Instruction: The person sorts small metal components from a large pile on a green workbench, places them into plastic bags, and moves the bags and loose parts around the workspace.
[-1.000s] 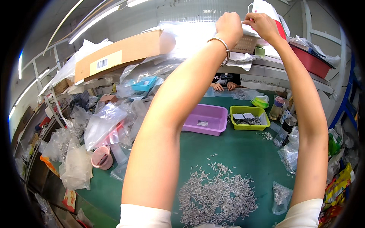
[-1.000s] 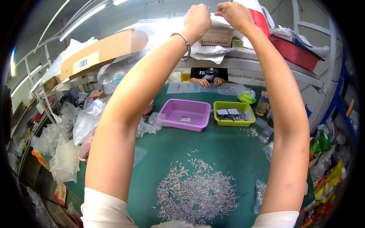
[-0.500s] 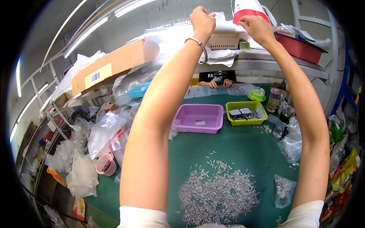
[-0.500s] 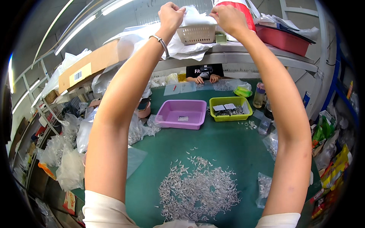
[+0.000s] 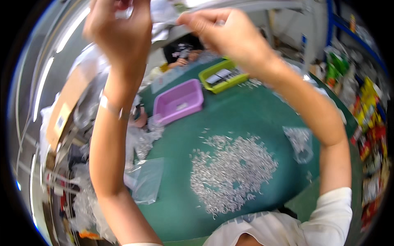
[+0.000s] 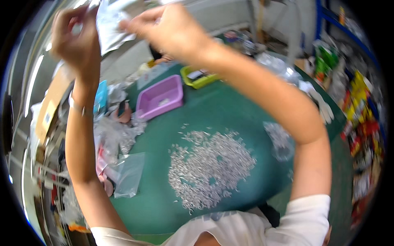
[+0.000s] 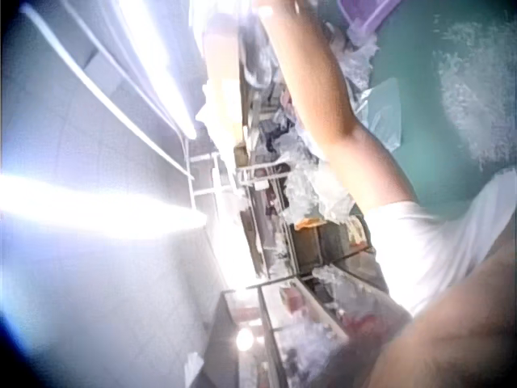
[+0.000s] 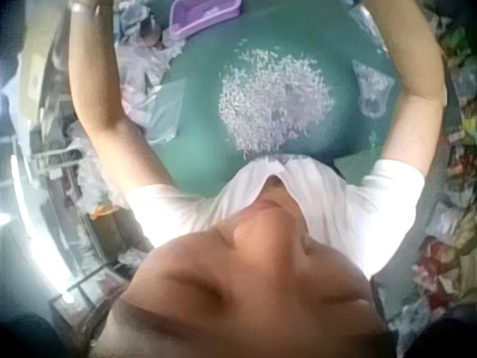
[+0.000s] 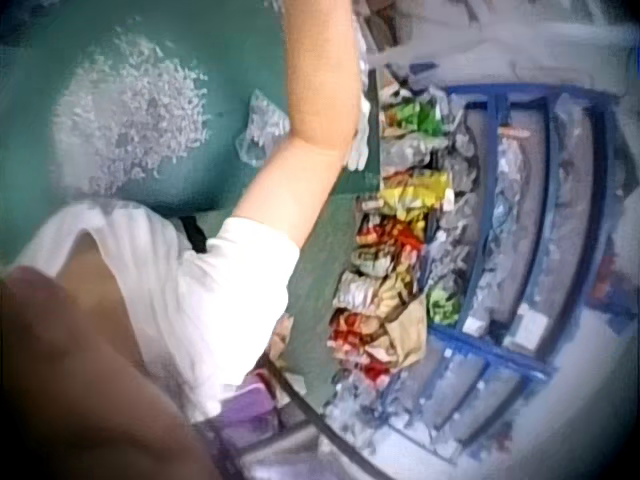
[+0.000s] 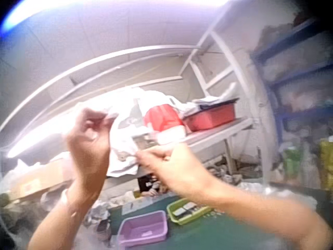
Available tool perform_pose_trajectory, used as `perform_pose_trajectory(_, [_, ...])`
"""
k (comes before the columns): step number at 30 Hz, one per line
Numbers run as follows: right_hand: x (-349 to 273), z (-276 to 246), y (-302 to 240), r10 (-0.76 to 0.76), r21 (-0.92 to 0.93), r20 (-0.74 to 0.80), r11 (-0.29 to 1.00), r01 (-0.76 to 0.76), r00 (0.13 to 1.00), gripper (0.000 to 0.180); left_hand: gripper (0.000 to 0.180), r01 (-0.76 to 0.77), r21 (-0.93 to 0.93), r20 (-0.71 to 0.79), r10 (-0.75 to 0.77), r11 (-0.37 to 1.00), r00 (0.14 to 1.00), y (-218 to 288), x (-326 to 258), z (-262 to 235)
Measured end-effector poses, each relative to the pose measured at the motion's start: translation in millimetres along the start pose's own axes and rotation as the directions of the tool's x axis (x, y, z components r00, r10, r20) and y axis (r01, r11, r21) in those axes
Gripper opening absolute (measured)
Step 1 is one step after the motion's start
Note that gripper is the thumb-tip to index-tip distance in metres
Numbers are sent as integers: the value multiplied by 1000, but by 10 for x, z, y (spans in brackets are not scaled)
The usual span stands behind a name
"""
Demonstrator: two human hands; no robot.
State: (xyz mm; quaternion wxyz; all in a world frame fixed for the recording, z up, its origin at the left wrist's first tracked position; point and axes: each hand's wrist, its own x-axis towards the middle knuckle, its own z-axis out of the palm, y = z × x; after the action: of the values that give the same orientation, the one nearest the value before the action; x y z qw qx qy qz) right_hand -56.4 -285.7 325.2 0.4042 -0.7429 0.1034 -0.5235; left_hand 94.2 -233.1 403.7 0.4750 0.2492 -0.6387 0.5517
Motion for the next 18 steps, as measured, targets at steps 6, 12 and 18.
perform_pose_trajectory(6, [-1534, 45, 80, 124, 265, -188, 962, -72, 974, 26, 18, 199, -477, 433, 32, 856, 901, 1453, -833, -438])
perform_pose_trajectory(12, [-2355, 20, 357, 404, 240, -176, 902, -360, 898, 18, 21, 706, -412, 754, -218, 576, 619, 2096, -1396, -650])
perform_pose_trajectory(18, [-2589, -89, 499, 402, 128, -369, 915, -383, 838, 15, 16, 874, -205, 846, -370, 440, 385, 2391, -1441, -680])
